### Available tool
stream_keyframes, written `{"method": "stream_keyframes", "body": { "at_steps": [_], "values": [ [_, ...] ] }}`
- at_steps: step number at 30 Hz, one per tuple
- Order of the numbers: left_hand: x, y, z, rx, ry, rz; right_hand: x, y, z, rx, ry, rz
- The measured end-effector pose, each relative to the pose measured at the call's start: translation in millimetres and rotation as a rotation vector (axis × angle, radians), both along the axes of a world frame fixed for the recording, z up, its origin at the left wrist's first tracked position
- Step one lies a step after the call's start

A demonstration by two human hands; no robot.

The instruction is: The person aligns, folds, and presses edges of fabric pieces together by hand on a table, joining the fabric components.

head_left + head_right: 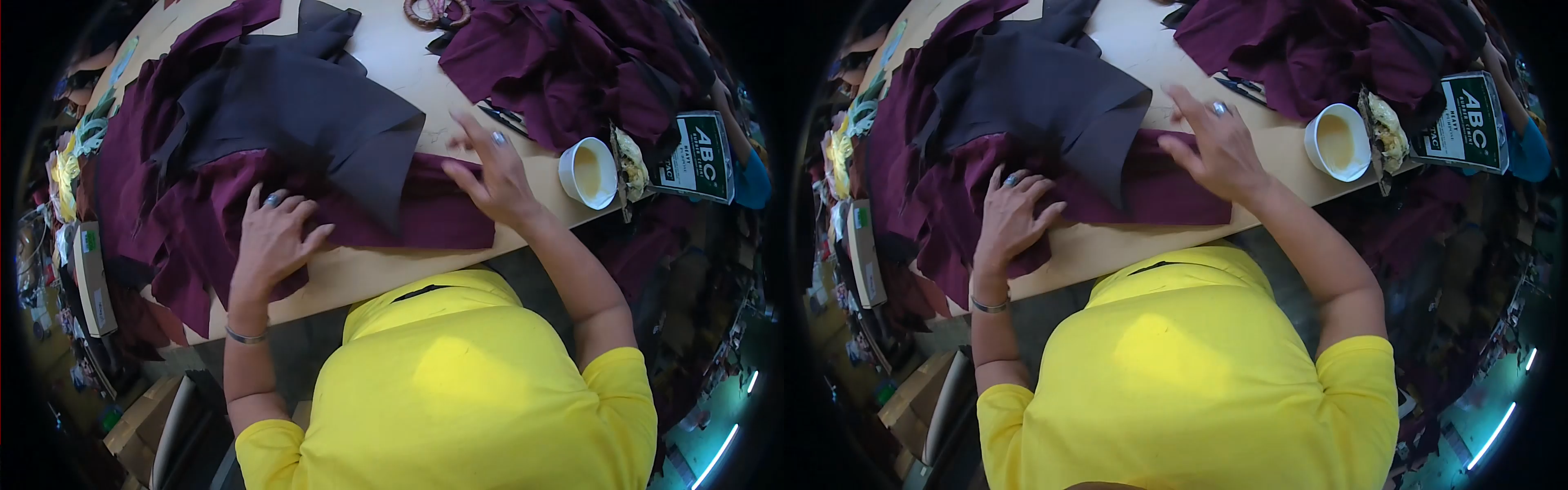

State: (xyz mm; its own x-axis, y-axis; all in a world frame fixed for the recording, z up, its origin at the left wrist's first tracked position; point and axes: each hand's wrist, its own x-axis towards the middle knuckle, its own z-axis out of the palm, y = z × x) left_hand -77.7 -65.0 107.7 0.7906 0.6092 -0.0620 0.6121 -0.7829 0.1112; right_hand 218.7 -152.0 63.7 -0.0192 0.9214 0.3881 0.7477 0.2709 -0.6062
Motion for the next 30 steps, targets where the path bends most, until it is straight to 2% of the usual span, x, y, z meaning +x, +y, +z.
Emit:
{"method": "stream_keyframes", "body": {
  "at_steps": [1,2,5,7,9,14,17,22,26,27,30],
  "values": [
    [7.6,-4.7,-2.2,0.080,-0.034,-0.019,-2.7,16.8,-6.7,-0.068,-0.013,-0.023],
    [16.4,-10.4,-5.0,0.047,-0.042,-0.020,-7.7,30.3,-10.6,-0.136,-0.028,-0.046],
    [38.8,-29.2,-33.4,0.060,-0.149,-0.095,-31.9,59.7,0.2,-0.538,-0.074,-0.003],
    [48.9,-40.1,-46.2,-0.029,-0.163,-0.009,-46.4,72.3,2.0,-0.577,0.032,0.019],
    [49.9,-44.6,-55.3,0.012,-0.257,0.045,-55.0,83.5,-1.4,-0.581,0.156,0.042],
    [41.4,-43.5,-72.9,0.085,-0.364,0.003,-58.3,116.0,-36.7,-0.589,0.601,0.143],
    [38.6,-39.6,-84.1,0.111,-0.427,-0.001,-63.1,125.6,-41.5,-0.589,0.769,0.140],
    [36.5,-31.8,-81.7,0.073,-0.463,-0.055,-57.6,131.6,-29.3,-0.554,0.463,0.094],
    [25.7,-17.7,-82.5,-0.013,-0.475,-0.081,-46.7,138.1,-61.0,-0.416,0.565,0.123],
    [25.6,-11.1,-77.1,-0.036,-0.477,-0.088,-47.0,133.7,-43.8,-0.528,0.550,0.067],
    [23.2,-2.8,-67.2,-0.158,-0.490,-0.065,-47.2,130.6,-45.5,-0.492,0.500,0.046]
  ]
}}
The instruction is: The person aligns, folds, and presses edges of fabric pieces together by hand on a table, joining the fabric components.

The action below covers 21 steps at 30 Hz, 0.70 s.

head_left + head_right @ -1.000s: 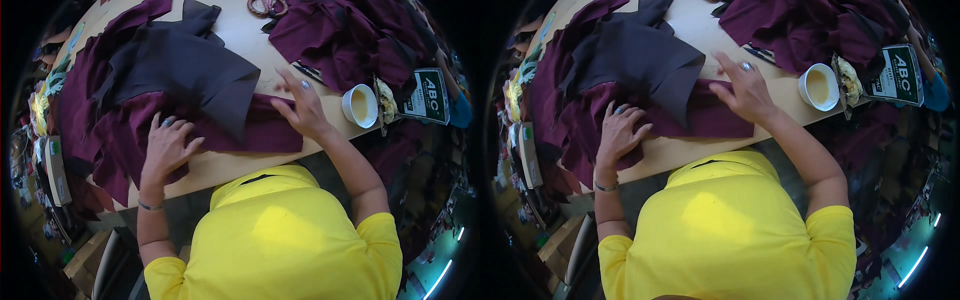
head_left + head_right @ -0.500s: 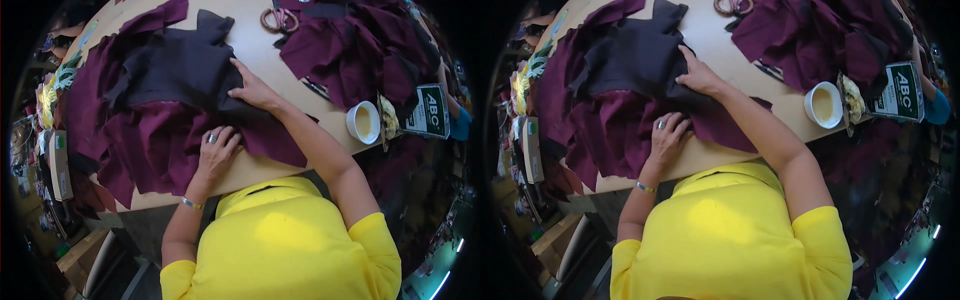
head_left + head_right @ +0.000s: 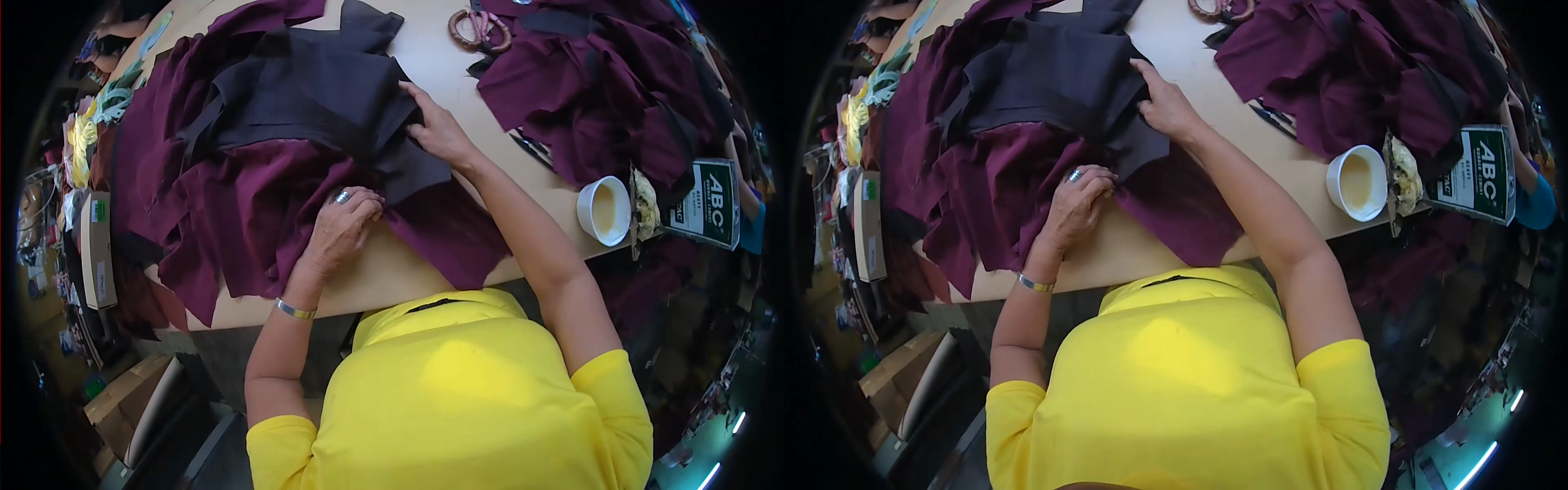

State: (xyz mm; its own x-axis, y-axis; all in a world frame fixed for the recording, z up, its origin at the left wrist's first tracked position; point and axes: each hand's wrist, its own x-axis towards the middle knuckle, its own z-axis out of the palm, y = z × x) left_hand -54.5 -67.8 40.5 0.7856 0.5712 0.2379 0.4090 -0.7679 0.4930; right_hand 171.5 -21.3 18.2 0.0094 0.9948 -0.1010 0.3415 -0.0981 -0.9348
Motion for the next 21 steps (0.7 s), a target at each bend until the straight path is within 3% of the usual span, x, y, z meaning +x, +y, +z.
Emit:
{"method": "stream_keyframes", "body": {
  "at_steps": [3,9,11,13,16,19,21],
  "values": [
    [10.6,-3.4,18.0,-0.008,0.187,0.116,-2.0,-5.9,2.5,0.050,-0.123,-0.030],
    [23.8,-11.4,-8.3,0.259,0.115,0.110,-1.1,-14.1,32.0,0.271,-0.455,-0.054],
    [32.4,-17.5,-7.0,0.193,0.050,0.146,-6.7,-14.5,42.1,0.428,-0.480,-0.070],
    [39.4,-19.5,7.6,0.099,0.078,0.213,-24.2,-17.9,48.1,0.575,-0.335,-0.011],
    [31.0,-9.0,-13.3,-0.008,0.015,0.264,-39.3,-34.9,60.9,0.566,-0.297,0.202],
    [31.0,-9.8,-8.5,-0.180,-0.103,0.341,-23.5,-43.4,52.5,0.524,-0.088,-0.029],
    [30.8,-10.2,-6.4,-0.237,-0.138,0.358,-12.6,-46.3,30.8,0.521,-0.268,-0.147]
  ]
}}
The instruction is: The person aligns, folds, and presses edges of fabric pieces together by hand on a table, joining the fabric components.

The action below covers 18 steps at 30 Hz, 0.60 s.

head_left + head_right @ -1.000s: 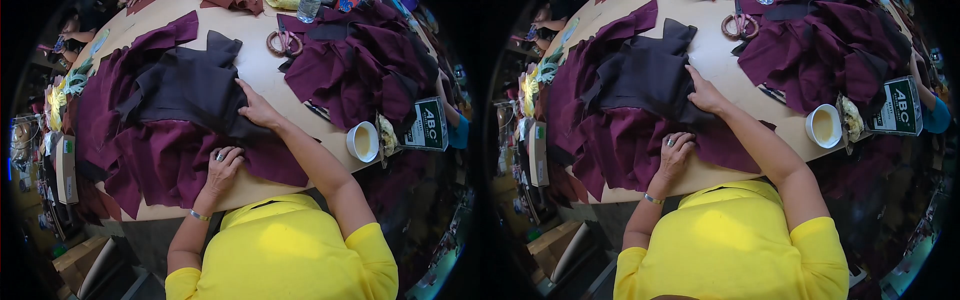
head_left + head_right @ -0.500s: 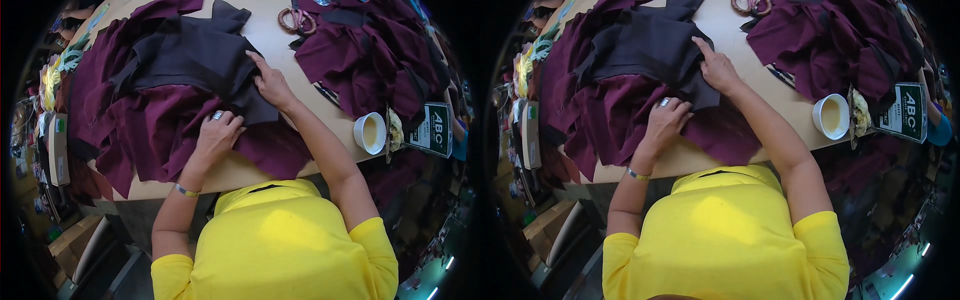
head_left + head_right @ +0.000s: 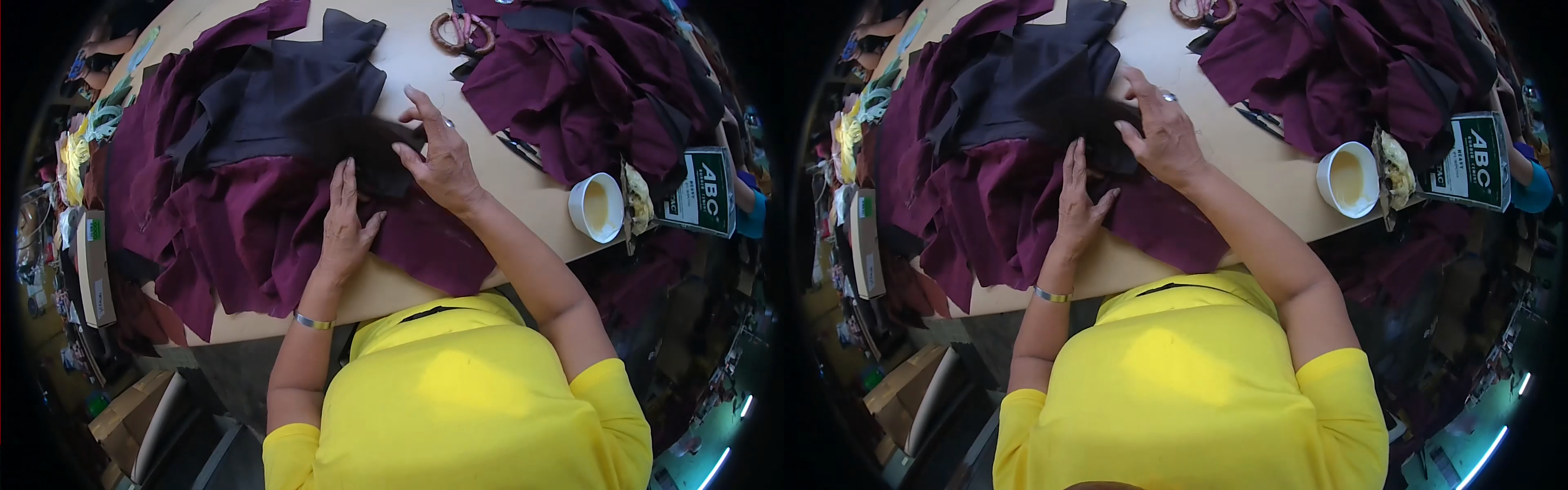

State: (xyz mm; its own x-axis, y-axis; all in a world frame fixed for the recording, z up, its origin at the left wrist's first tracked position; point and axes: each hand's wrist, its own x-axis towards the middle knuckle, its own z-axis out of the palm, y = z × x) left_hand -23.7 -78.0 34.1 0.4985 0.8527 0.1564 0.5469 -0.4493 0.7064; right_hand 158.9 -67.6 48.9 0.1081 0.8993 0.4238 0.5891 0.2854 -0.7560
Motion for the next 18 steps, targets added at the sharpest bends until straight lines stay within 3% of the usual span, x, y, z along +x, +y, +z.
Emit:
{"method": "stream_keyframes", "body": {
  "at_steps": [3,7,10,12,18],
  "values": [
    [0.8,-0.8,-0.2,-0.049,-0.054,0.033,1.3,-4.1,-13.4,-0.194,-0.273,-0.077],
    [1.8,-1.9,-6.7,-0.075,-0.070,0.090,-6.8,14.0,-23.9,-0.243,-0.167,-0.001],
    [1.8,-6.8,-0.5,0.260,0.283,0.098,-7.2,19.9,-21.8,-0.327,-0.074,0.030],
    [1.7,-8.5,0.5,0.272,0.231,0.128,-5.6,15.6,-26.0,-0.319,-0.074,-0.003],
    [-7.5,-7.3,-13.3,0.168,0.043,0.168,11.2,-8.4,-23.5,-0.306,0.091,0.202]
  ]
}}
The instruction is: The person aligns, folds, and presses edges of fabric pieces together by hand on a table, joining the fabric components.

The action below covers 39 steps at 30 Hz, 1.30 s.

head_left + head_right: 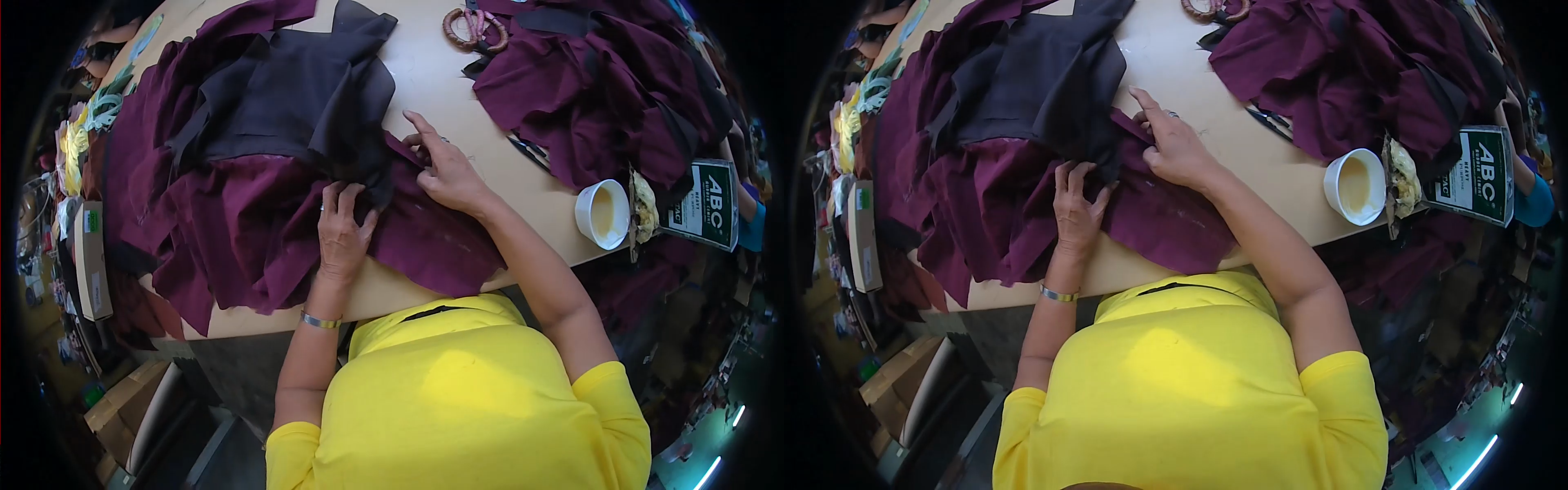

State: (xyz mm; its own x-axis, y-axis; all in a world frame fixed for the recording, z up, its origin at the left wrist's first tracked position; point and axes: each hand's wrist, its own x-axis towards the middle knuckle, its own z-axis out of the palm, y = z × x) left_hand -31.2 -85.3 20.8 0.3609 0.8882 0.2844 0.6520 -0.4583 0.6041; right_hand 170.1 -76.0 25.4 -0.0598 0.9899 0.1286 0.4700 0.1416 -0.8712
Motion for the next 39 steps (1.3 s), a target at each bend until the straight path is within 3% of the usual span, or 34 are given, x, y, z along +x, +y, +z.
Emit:
{"method": "stream_keyframes", "body": {
  "at_steps": [5,8,11,15,18,21,24,29,32,33,36,39],
  "values": [
    [-4.0,-0.2,-11.5,0.029,-0.007,-0.024,-15.4,21.7,6.5,0.034,-0.192,-0.023],
    [6.1,-10.6,-1.8,0.191,0.353,0.169,-35.9,49.1,-6.2,0.196,-0.330,-0.102],
    [7.7,-15.9,-7.5,0.067,0.441,0.159,-39.3,61.2,-12.9,0.256,-0.437,-0.104],
    [5.6,-1.8,-4.3,-0.024,0.470,0.045,-7.5,70.1,-25.1,0.389,-0.388,-0.145],
    [4.3,27.4,-3.7,0.020,0.490,-0.101,5.9,68.1,-17.9,0.213,-0.461,-0.202],
    [-0.7,51.8,1.4,0.031,0.561,-0.184,-0.6,51.1,9.0,-0.001,-0.312,-0.304],
    [-15.2,73.3,-1.9,0.065,0.584,-0.278,-5.9,28.9,15.2,-0.158,-0.391,-0.169],
    [-28.0,90.8,6.0,0.045,0.491,-0.424,-1.3,23.6,-11.5,0.095,-0.464,-0.188],
    [-22.8,78.4,26.6,0.155,0.583,-0.373,-0.2,18.5,-5.6,0.045,-0.410,-0.206],
    [-18.5,68.6,31.1,0.353,0.516,-0.319,-0.8,15.2,-4.0,0.044,-0.402,-0.215],
    [-11.6,40.7,28.1,0.423,0.291,-0.399,-4.1,3.0,7.4,0.009,-0.359,-0.228],
    [-2.8,24.5,21.0,0.284,0.296,-0.435,-2.0,-16.5,16.6,-0.103,-0.344,-0.187]
  ]
}}
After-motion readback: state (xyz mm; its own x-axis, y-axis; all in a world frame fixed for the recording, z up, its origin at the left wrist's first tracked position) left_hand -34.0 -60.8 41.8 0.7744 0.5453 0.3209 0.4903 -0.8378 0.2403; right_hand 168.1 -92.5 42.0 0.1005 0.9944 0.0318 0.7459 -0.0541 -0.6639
